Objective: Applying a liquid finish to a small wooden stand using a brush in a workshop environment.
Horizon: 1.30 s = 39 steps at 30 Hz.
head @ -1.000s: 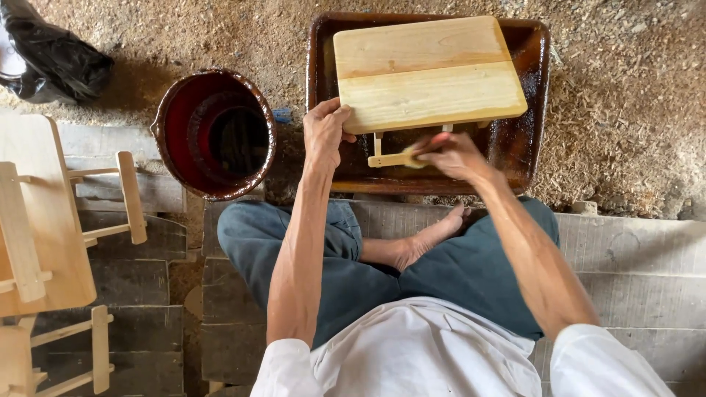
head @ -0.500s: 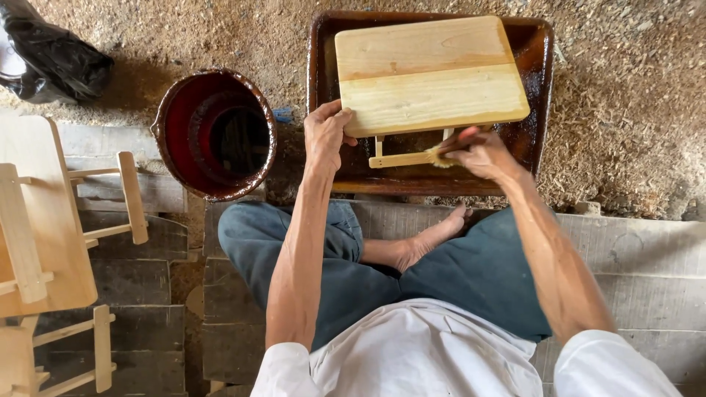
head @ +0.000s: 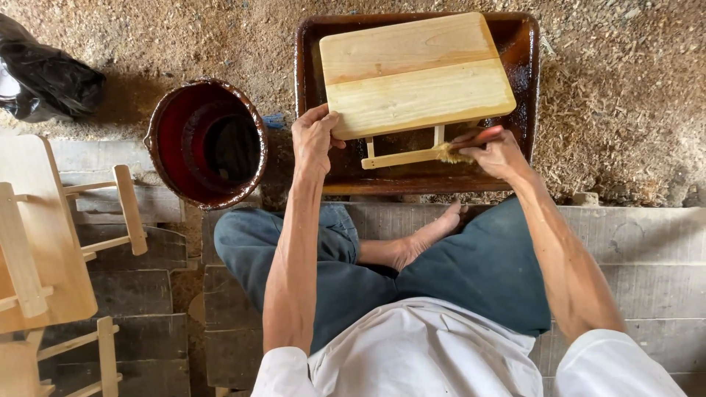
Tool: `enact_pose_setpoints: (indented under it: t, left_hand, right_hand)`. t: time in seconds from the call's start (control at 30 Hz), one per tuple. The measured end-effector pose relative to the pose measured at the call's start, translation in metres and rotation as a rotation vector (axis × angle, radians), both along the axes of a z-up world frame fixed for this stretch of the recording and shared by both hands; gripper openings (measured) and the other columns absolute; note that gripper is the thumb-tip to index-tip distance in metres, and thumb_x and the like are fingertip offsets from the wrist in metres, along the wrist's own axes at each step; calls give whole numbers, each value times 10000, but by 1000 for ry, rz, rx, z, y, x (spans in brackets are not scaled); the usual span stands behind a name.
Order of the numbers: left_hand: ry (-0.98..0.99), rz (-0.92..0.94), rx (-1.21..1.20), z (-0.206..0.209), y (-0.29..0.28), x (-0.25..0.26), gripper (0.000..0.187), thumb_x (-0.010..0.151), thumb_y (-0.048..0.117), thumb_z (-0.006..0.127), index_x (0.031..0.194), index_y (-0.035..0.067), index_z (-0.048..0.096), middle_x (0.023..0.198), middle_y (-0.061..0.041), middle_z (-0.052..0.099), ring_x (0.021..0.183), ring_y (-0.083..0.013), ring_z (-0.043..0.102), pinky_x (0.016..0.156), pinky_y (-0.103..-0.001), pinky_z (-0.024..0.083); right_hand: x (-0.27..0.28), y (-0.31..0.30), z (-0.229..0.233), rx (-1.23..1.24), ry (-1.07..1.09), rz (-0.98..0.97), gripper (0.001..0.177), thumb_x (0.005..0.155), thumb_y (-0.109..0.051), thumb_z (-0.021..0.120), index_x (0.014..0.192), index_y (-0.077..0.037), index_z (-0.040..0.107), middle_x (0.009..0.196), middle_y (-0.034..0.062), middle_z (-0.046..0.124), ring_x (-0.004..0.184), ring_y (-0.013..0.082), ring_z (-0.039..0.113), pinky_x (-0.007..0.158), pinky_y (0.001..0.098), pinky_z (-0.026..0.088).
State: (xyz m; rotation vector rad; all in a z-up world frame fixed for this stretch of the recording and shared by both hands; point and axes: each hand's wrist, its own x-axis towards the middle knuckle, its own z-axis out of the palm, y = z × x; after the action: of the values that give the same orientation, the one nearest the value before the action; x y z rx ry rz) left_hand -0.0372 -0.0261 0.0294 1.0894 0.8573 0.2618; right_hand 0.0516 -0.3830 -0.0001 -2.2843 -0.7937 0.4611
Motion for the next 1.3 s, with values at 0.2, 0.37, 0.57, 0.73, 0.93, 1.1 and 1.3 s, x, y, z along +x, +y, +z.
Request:
enact_pose_setpoints:
  t: [0.2, 0.37, 0.57, 0.73, 0.93, 1.1, 1.3]
  left_hand:
    - [8, -31, 22, -1, 3, 2, 349, 857, 22, 685, 1167, -136, 664, 906, -273, 610, 465, -253, 641, 360, -317, 584]
    - [38, -40, 24, -2, 6, 2, 348, 870, 29, 697, 1177, -130, 666, 910, -287, 624, 503, -261, 637, 353, -336, 574]
    - [33, -29, 37, -7, 9, 3, 369, 855, 22, 713, 1183, -134, 653, 915, -291, 618, 514, -269, 639, 358, -334, 577]
    - [30, -54, 87, -10, 16, 11, 395, 853, 27, 735, 1187, -159, 634, 918, -289, 609, 522, -271, 634, 342, -335, 563]
    - [105, -74, 96, -17, 39, 36, 339, 870, 29, 761, 1171, -94, 663, 938, -242, 619, 686, -320, 674, 384, -348, 580]
    - [118, -31, 122, -8, 41, 39, 293, 845, 13, 764, 1104, -98, 683, 920, -241, 623, 692, -332, 657, 427, -352, 566]
    - [158, -77, 81, -18, 61, 44, 295, 875, 15, 743, 1148, -74, 679, 970, -266, 631, 720, -376, 686, 459, -349, 559]
  right_hand:
    - [-32, 84, -31, 722, 293, 172, 104, 880, 56, 748, 973, 75, 709, 1024, 220, 750, 807, 202, 738, 847, 367, 597]
    - [-30, 72, 9, 538, 242, 119, 39, 920, 7, 723, 957, 19, 725, 1006, 202, 743, 856, 263, 727, 926, 420, 575]
    - [-19, -14, -9, 90, 13, -356, 154, 894, -166, 822, 985, -56, 764, 954, 149, 761, 975, 309, 725, 941, 442, 542]
    - [-31, -7, -39, 662, 320, -967, 230, 836, -122, 836, 1052, -102, 761, 937, 144, 745, 897, 240, 738, 811, 357, 613]
    - [-29, -8, -57, 361, 312, -1316, 239, 692, -387, 856, 923, -336, 823, 847, 27, 756, 900, 235, 738, 783, 378, 566]
    - [-45, -2, -50, 506, 249, -1294, 164, 725, -196, 804, 881, -147, 818, 849, 150, 752, 899, 312, 737, 819, 369, 547]
    - [-40, 4, -46, 594, 414, -1261, 269, 816, -150, 748, 1048, -17, 777, 1033, 273, 732, 953, 362, 701, 923, 397, 522]
